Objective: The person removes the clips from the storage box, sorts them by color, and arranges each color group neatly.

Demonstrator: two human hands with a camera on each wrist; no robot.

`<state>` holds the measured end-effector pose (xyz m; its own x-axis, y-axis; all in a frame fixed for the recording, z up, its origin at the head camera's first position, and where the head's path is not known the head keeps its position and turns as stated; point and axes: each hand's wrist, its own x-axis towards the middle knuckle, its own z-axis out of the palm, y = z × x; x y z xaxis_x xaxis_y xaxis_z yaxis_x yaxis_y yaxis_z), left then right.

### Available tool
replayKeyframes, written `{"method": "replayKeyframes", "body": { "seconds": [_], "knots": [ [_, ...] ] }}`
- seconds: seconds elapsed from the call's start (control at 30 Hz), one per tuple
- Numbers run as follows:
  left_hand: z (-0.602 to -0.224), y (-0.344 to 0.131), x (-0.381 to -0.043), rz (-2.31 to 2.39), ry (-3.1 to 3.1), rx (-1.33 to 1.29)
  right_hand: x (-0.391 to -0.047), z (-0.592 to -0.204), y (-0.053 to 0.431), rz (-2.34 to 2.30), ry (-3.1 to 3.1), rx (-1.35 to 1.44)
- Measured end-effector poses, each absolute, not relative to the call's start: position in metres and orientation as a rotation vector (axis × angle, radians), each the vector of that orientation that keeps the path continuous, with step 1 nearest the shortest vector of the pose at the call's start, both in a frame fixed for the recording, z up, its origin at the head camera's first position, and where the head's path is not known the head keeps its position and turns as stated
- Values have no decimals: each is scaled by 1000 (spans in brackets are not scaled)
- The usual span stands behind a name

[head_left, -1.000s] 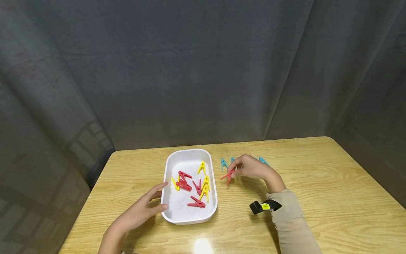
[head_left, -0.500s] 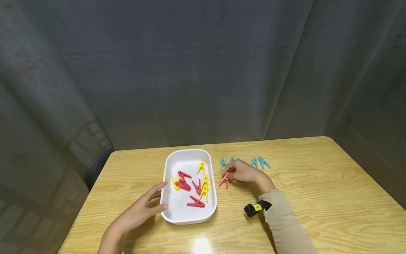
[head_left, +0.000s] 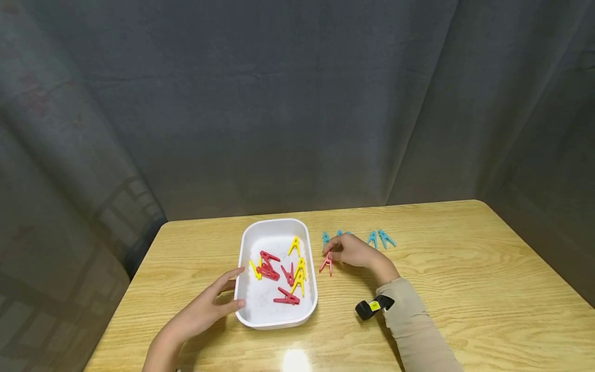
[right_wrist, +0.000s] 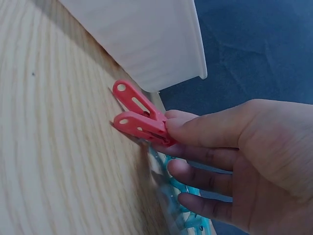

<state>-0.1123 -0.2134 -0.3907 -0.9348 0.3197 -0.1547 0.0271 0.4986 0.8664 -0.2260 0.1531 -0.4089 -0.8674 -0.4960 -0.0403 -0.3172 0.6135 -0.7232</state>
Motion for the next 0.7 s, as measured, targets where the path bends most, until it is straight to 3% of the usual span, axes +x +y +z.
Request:
{"method": "replayKeyframes", "body": {
  "seconds": [0.7],
  "knots": [
    [-391,-214,-112,1400,2465,296,-221,-405,149,-973,2723,-628]
  ]
}}
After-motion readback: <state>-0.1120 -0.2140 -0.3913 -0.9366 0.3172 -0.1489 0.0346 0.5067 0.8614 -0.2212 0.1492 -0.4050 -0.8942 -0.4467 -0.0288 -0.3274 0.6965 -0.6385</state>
